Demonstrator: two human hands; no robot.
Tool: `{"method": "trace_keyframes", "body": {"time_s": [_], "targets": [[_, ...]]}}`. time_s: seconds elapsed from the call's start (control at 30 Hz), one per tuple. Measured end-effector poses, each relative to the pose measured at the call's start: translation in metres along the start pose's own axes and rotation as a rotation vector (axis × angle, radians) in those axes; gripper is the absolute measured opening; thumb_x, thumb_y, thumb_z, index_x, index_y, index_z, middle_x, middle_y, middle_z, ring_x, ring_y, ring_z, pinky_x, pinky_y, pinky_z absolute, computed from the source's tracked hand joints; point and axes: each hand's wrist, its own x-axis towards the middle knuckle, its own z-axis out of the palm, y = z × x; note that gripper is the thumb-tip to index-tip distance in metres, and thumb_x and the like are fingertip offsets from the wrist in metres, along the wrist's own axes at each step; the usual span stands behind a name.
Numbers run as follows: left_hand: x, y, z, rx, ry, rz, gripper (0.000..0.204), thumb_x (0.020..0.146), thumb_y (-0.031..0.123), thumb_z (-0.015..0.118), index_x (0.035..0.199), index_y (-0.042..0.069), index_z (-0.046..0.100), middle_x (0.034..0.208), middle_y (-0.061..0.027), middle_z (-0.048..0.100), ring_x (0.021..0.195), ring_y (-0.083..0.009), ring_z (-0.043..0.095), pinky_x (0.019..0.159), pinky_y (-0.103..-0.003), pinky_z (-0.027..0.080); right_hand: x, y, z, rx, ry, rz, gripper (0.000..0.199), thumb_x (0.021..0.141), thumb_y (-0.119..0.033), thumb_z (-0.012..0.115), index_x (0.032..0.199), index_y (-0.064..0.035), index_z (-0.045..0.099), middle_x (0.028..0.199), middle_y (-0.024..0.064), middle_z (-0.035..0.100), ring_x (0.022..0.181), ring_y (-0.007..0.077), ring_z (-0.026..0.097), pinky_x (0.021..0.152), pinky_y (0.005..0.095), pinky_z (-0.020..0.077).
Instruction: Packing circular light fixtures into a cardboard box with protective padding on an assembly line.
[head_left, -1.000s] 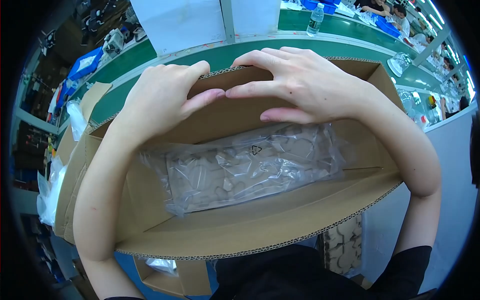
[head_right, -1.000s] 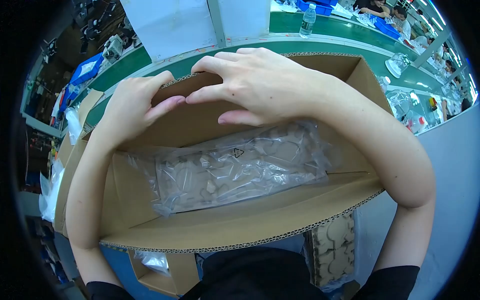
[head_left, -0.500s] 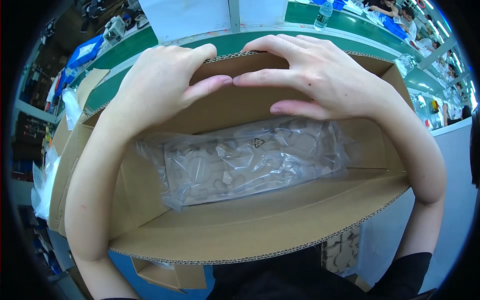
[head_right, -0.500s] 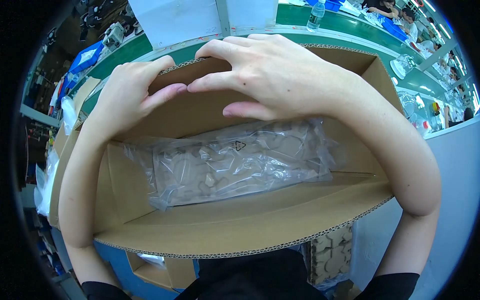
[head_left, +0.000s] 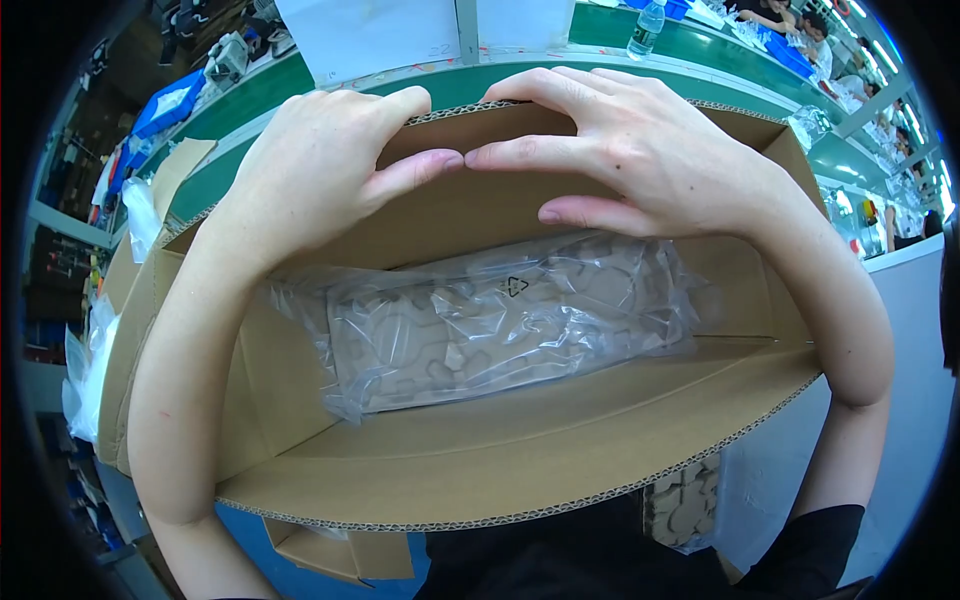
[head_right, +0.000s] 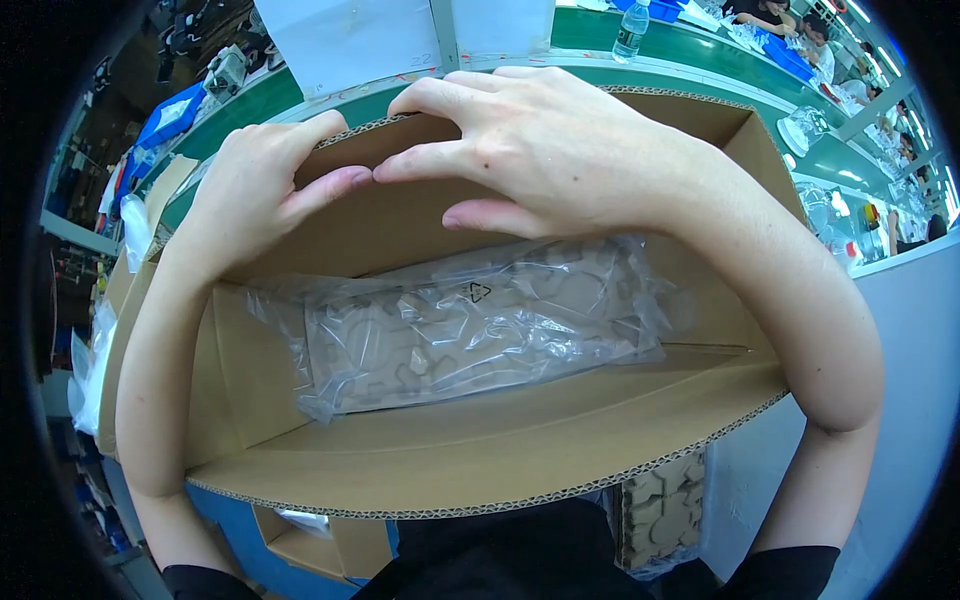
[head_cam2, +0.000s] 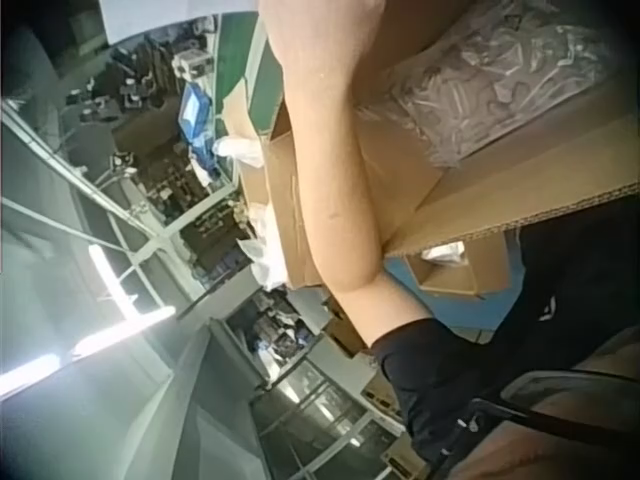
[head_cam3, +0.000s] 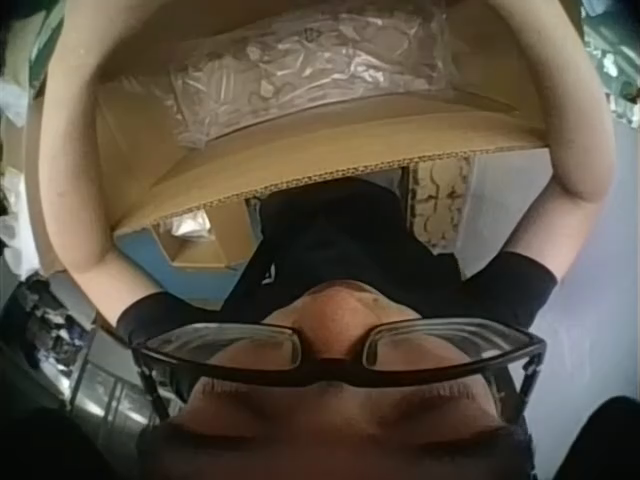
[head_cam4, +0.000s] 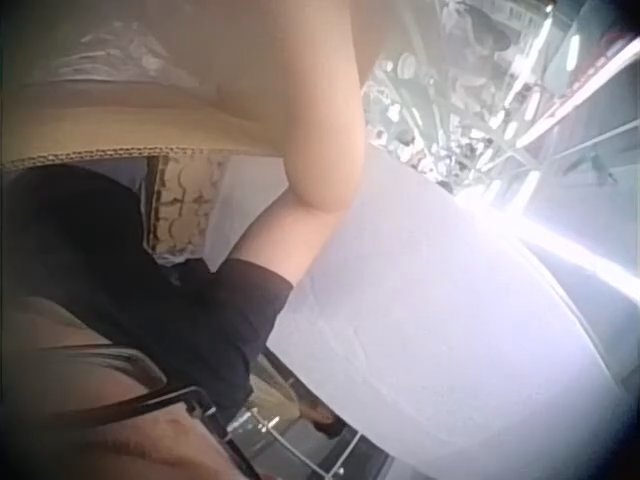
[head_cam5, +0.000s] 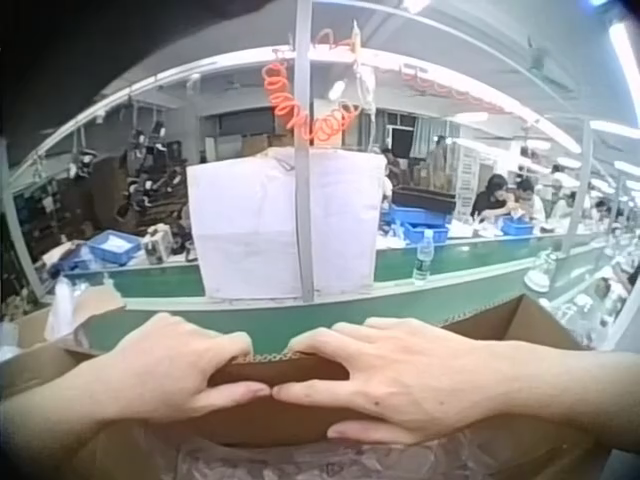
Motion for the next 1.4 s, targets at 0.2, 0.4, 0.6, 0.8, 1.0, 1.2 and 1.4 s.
{"method": "trace_keyframes", "body": {"time_s": [0.2,0.4,0.6,0.8,1.0,1.2,1.4], "targets": [[0.002,0.001,-0.002,-0.027,-0.02,-0.015,0.04,0.099,0.045,0.066,0.097,0.005,0.063,0.082,-0.0181,0.072,0.082,-0.0394,0.07,0.075,-0.049,0.054,-0.001,0.001,0.0,0.006,-0.007,-0.002,0.06,0.094,-0.029,0.074,0.151,-0.028,0.056,0.147,0.0147,0.051,0.125,0.0331,0.06,0.099,0.0449,0.0537],[0.002,0.002,-0.003,-0.03,-0.043,-0.029,0.04,0.1,0.045,0.066,0.097,0.005,0.062,0.082,-0.0186,0.072,0.082,-0.0397,0.07,0.074,-0.05,0.054,0.0,0.0,0.001,0.021,0.011,-0.011,0.06,0.093,-0.028,0.075,0.151,-0.0274,0.056,0.147,0.0146,0.051,0.125,0.0333,0.06,0.099,0.045,0.0539],[0.003,0.0,-0.005,-0.018,-0.085,-0.031,0.041,0.101,0.046,0.064,0.1,0.005,0.062,0.084,-0.0189,0.073,0.084,-0.0398,0.071,0.074,-0.05,0.055,0.002,-0.002,-0.003,0.034,-0.008,-0.001,0.06,0.094,-0.028,0.074,0.151,-0.027,0.056,0.148,0.0142,0.05,0.126,0.033,0.06,0.102,0.0456,0.0521],[0.001,-0.008,-0.001,-0.015,-0.082,0.004,0.045,0.102,0.051,0.061,0.102,0.006,0.064,0.085,-0.0193,0.074,0.082,-0.0405,0.073,0.071,-0.051,0.057,0.007,-0.001,-0.008,0.091,-0.021,-0.026,0.061,0.092,-0.025,0.075,0.15,-0.0252,0.058,0.148,0.0152,0.05,0.128,0.0345,0.058,0.104,0.0462,0.0502],[0.009,0.002,-0.005,-0.03,-0.091,-0.01,0.049,0.101,0.054,0.061,0.099,0.006,0.068,0.08,-0.0171,0.074,0.078,-0.0372,0.074,0.071,-0.047,0.059,0.003,-0.007,-0.024,0.042,-0.08,0.049,0.062,0.083,-0.02,0.079,0.143,-0.0203,0.063,0.146,0.0182,0.051,0.128,0.0393,0.056,0.106,0.0488,0.0485],[0.0,-0.003,-0.013,-0.015,-0.177,-0.057,0.05,0.101,0.055,0.06,0.1,0.006,0.069,0.08,-0.0163,0.074,0.077,-0.036,0.075,0.071,-0.047,0.059,0.016,-0.009,-0.022,0.159,-0.107,0.057,0.062,0.081,-0.021,0.081,0.141,-0.0191,0.064,0.146,0.0178,0.052,0.126,0.039,0.057,0.105,0.0491,0.0489],[0.007,0.001,-0.011,-0.084,-0.148,-0.014,0.05,0.101,0.054,0.06,0.101,0.005,0.068,0.082,-0.0177,0.075,0.082,-0.0383,0.075,0.074,-0.049,0.059,0.008,-0.008,-0.027,0.113,-0.097,0.049,0.06,0.084,-0.023,0.08,0.142,-0.0197,0.063,0.146,0.0172,0.052,0.125,0.038,0.057,0.105,0.0484,0.0491]]}}
